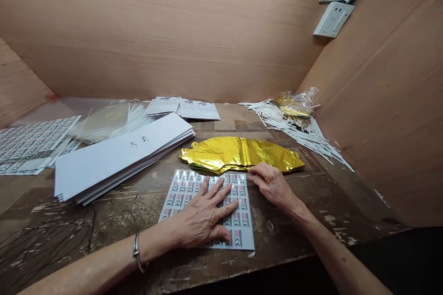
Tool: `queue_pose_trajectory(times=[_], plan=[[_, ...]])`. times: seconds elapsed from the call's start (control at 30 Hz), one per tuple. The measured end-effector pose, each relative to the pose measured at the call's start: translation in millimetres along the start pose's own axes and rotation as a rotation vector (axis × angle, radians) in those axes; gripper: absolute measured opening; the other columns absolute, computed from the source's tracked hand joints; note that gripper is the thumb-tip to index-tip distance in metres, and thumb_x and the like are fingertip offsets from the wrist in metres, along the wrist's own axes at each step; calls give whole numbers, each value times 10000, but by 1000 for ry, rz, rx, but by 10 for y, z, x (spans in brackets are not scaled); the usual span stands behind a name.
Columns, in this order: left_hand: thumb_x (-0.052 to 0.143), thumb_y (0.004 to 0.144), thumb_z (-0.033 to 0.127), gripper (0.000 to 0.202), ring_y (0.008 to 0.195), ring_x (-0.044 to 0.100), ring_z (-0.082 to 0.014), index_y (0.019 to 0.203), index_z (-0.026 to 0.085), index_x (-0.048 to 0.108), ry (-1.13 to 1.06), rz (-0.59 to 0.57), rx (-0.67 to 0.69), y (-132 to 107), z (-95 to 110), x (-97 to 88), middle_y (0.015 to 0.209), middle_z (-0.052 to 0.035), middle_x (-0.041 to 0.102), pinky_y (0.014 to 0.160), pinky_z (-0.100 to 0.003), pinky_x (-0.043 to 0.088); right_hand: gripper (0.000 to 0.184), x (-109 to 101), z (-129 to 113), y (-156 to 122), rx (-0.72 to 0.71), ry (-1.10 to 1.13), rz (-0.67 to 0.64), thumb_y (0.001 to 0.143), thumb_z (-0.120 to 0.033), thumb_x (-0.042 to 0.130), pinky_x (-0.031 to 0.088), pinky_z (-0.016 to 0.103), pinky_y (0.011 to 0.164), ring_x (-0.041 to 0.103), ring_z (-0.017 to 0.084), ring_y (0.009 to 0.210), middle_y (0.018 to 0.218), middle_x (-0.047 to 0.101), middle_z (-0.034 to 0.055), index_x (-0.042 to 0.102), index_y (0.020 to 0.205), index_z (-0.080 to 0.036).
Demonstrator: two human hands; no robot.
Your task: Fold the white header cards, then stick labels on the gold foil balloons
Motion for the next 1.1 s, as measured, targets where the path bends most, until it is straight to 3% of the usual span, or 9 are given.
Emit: queue_pose_trajectory(times=[0.2, 0.57, 0.73, 0.87, 1.1], plan=[[324, 784, 606, 646, 1304, 77, -326, 1331, 268, 268, 10, -28, -3, -63, -1, -12, 1421, -108, 198, 1009, -562, 23, 125, 81, 36, -49, -23, 19, -33, 804, -175, 499, 398, 257, 679, 533, 144, 733, 763, 591, 40, 622, 783, -164], [330, 787, 600, 643, 1304, 98, -316, 1337, 276, 255, 29, -12, 1, -94, -26, -11, 1421, -95, 206, 1016, -541, 36, 176, 151, -145, -126, -104, -152, -161, 837, -285, 488, 378, 250, 678, 481, 136, 732, 766, 508, 31, 629, 865, -183], [324, 786, 603, 620, 1292, 136, -335, 1307, 267, 310, 23, -32, 7, -82, -15, -68, 1395, -113, 263, 998, -576, 69, 192, 174, -111, -129, -131, -165, -156, 852, -249, 463, 363, 235, 642, 465, 128, 710, 747, 508, 30, 634, 803, -177], [327, 781, 606, 587, 1290, 142, -337, 1203, 213, 434, 20, 23, -35, 52, 78, -95, 1344, -137, 337, 996, -579, 109, 210, 200, -83, -105, -200, -185, -155, 853, -198, 449, 352, 232, 643, 465, 127, 714, 736, 517, 30, 635, 758, -172], [322, 795, 587, 606, 1302, 80, -336, 1266, 209, 361, -29, 40, -12, 173, 145, 19, 1401, -165, 209, 1011, -561, 104, 174, 195, -93, 11, -332, -355, -288, 824, -105, 453, 326, 240, 613, 454, 135, 697, 744, 547, 36, 603, 750, -153]])
Point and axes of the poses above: each hand's wrist, its own y-axis towards the middle knuckle, its own x-axis out of the palm, z = x × y, the point moved 2 cm from there along y, towards the middle knuckle
